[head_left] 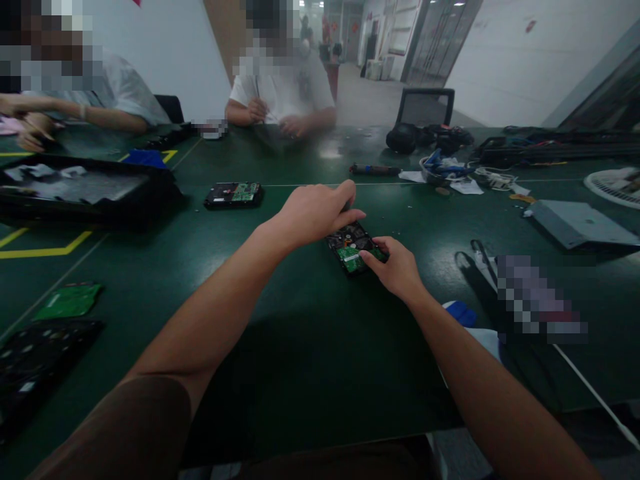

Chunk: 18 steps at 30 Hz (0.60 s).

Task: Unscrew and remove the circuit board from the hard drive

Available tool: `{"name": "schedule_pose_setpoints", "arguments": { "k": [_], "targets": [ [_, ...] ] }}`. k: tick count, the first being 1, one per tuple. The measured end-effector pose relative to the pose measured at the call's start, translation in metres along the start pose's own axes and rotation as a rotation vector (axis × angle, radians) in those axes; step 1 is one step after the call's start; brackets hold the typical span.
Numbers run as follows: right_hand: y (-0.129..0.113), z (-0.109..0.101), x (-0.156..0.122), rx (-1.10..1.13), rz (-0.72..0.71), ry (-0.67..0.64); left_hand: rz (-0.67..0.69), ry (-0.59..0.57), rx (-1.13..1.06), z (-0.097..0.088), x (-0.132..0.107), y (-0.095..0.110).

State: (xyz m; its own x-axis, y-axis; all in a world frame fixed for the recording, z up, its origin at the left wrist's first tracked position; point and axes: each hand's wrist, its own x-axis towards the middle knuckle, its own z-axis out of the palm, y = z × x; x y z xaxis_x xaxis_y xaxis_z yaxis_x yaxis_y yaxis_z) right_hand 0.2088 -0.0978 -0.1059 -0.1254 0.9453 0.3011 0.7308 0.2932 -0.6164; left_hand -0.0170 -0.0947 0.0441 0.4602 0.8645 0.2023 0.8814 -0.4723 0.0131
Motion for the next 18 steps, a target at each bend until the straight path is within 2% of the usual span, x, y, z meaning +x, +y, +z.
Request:
{"name": "schedule_pose_setpoints", "arguments": {
  "k": [18],
  "targets": [
    [-0.0007, 0.0002, -0.0003, -0.006, 0.003, 0.003, 0.012, 0.018, -0.009, 0.005, 0.0014, 0.0001]
  ]
}}
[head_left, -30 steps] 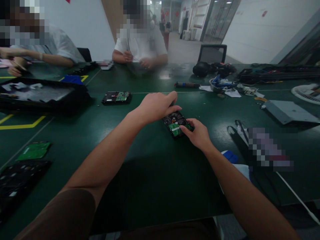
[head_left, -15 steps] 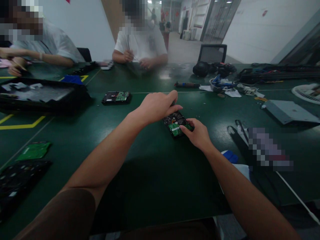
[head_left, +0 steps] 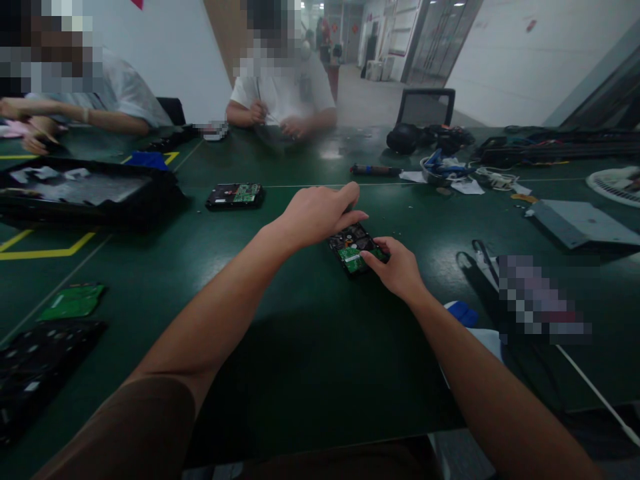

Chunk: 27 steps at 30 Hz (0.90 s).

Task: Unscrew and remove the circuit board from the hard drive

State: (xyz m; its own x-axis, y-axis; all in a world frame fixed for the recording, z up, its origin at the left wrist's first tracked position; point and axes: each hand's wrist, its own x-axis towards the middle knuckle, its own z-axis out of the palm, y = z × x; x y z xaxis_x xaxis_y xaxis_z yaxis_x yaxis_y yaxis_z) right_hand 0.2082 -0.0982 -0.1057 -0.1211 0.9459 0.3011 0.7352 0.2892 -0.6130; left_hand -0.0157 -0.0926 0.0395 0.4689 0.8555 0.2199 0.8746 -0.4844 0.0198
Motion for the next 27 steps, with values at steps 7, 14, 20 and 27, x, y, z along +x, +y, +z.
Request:
{"name": "schedule_pose_setpoints", "arguments": {
  "k": [7, 14, 20, 27],
  "targets": [
    [-0.002, -0.001, 0.001, -0.014, 0.012, -0.015, -0.003, 0.047, -0.031, 0.007, 0.003, 0.002],
    [-0.002, 0.0, 0.001, -0.004, 0.019, -0.017, -0.015, 0.09, -0.077, 0.014, 0.006, 0.0],
    [-0.004, -0.002, 0.001, -0.014, 0.028, -0.024, 0.081, 0.142, -0.264, 0.025, 0.008, -0.002],
    [-0.002, -0.001, 0.001, -0.013, 0.031, -0.023, 0.12, 0.186, -0.542, 0.036, 0.012, -0.013]
  ]
}}
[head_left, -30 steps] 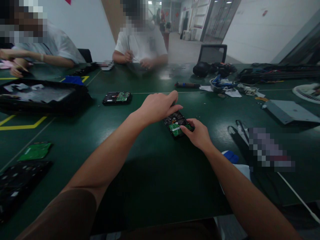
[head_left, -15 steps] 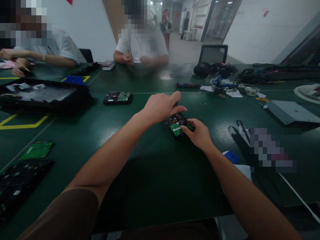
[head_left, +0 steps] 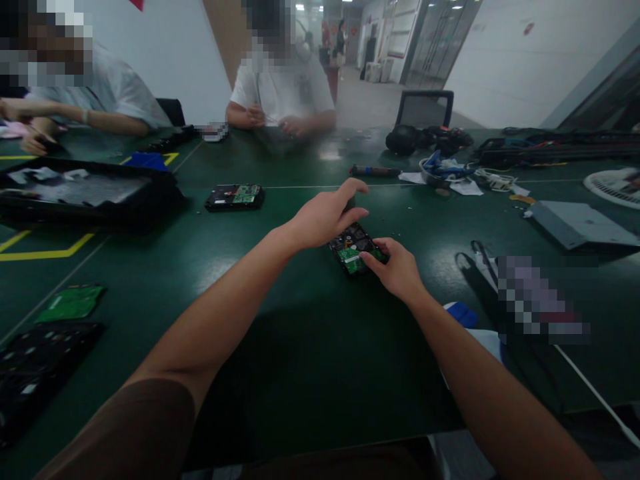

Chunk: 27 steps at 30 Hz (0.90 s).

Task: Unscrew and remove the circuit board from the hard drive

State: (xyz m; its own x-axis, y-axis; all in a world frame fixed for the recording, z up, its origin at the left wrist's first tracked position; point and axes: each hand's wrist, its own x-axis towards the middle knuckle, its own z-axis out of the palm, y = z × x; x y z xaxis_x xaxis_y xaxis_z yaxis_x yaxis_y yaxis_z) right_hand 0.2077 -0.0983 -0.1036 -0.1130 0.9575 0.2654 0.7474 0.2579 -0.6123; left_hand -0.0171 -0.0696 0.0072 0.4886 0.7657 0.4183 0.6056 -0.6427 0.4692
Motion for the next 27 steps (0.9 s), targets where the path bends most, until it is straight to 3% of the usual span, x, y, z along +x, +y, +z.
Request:
{"name": "schedule_pose_setpoints", "arguments": {
  "k": [6, 13, 17, 20, 23, 27],
  "targets": [
    [0.002, 0.001, 0.0, 0.021, -0.001, 0.003, -0.042, 0.009, -0.199, 0.0, -0.002, -0.005],
    [0.003, 0.001, 0.001, 0.041, 0.002, 0.006, 0.083, 0.059, -0.283, -0.011, 0.003, -0.007],
    [0.001, 0.001, 0.0, 0.04, -0.005, 0.011, 0.001, -0.098, -0.696, -0.005, 0.003, -0.01],
    [-0.002, -0.001, -0.001, -0.035, -0.017, 0.039, -0.03, -0.141, -0.939, 0.003, 0.003, -0.011],
    [-0.004, -0.003, -0.002, -0.105, 0.001, 0.048, -0.093, -0.119, -1.013, 0.005, 0.003, -0.009],
    [-0.002, -0.003, -0.003, -0.12, 0.051, 0.043, -0.211, -0.07, -0.933, 0.003, 0.003, -0.005]
  ]
}}
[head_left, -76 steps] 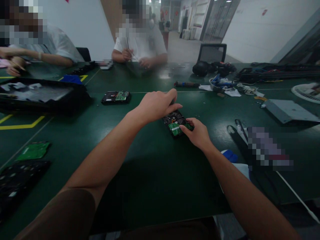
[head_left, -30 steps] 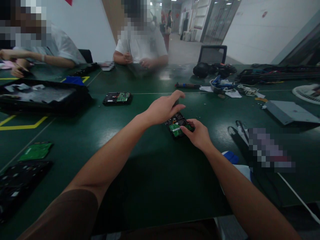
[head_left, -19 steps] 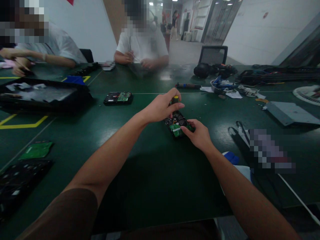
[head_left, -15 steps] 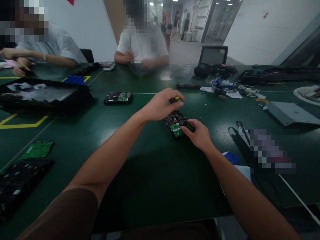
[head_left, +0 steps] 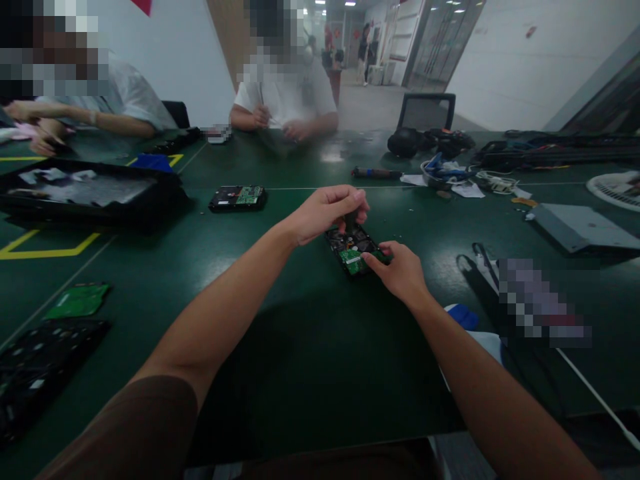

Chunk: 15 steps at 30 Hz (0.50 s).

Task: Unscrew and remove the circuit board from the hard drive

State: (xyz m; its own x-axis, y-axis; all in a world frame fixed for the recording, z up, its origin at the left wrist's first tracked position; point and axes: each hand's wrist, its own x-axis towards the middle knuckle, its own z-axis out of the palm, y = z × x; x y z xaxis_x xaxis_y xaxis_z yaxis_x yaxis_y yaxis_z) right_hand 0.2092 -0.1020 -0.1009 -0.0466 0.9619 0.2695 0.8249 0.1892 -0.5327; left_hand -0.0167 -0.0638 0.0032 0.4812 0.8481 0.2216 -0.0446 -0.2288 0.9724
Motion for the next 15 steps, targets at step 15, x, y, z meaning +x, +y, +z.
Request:
{"name": "schedule_pose_setpoints", "arguments": {
  "k": [15],
  "targets": [
    [0.004, 0.007, 0.014, 0.045, 0.02, 0.045, -0.049, 0.169, -0.063, 0.0, 0.004, -0.001]
  ]
}}
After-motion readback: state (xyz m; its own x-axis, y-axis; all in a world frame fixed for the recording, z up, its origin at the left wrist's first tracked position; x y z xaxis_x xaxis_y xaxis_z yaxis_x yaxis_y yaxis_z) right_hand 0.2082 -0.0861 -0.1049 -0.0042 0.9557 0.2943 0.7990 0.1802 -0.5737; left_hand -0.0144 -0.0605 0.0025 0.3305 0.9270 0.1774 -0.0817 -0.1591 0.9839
